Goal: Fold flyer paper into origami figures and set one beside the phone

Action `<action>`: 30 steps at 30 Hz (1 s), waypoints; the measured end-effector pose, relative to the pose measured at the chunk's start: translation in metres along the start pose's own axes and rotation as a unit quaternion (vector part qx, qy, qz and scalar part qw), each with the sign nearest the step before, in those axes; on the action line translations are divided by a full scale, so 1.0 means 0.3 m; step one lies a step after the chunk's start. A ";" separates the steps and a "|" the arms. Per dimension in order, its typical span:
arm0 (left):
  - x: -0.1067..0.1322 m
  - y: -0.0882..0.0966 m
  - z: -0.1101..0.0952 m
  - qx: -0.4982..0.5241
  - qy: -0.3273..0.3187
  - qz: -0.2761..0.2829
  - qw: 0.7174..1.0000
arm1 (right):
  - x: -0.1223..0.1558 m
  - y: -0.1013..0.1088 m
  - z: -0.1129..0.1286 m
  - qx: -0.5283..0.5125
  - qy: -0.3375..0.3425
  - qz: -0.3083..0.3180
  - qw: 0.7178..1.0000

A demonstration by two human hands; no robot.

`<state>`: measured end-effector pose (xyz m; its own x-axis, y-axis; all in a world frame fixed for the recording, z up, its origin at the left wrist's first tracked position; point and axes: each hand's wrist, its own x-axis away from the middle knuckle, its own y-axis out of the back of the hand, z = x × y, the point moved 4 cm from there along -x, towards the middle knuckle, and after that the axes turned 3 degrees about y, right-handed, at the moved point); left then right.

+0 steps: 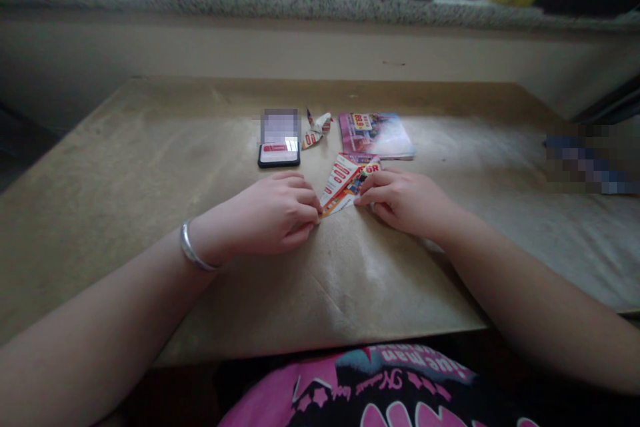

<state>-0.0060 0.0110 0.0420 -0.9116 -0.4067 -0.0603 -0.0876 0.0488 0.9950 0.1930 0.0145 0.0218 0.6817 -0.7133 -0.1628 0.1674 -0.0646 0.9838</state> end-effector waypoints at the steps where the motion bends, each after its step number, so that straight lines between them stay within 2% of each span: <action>1: -0.001 0.001 0.000 -0.002 -0.003 -0.001 1.000 | 0.001 0.000 0.000 0.001 0.000 -0.002 1.000; 7: 0.000 -0.001 0.008 0.027 -0.002 0.001 1.000 | 0.003 -0.001 0.000 0.005 0.001 -0.005 1.000; 15: 0.013 0.004 0.035 0.129 0.015 0.023 0.991 | 0.008 0.004 0.011 0.020 0.005 -0.005 1.000; 23: 0.014 0.007 0.044 0.151 0.004 0.026 0.988 | -0.018 -0.031 0.088 0.018 0.119 -0.027 0.992; 27: 0.010 -0.004 0.051 0.134 0.027 0.017 0.990 | -0.028 -0.050 0.106 0.015 0.141 -0.029 0.990; 30: 0.008 -0.015 0.050 0.113 0.015 0.006 0.993 | -0.029 -0.051 0.110 0.014 0.141 -0.022 0.990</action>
<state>-0.0137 0.0235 0.0363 -0.9011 -0.4316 -0.0431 -0.1679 0.2556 0.9521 0.1611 -0.0014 0.0106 0.8466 -0.4863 -0.2164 0.1842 -0.1138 0.9763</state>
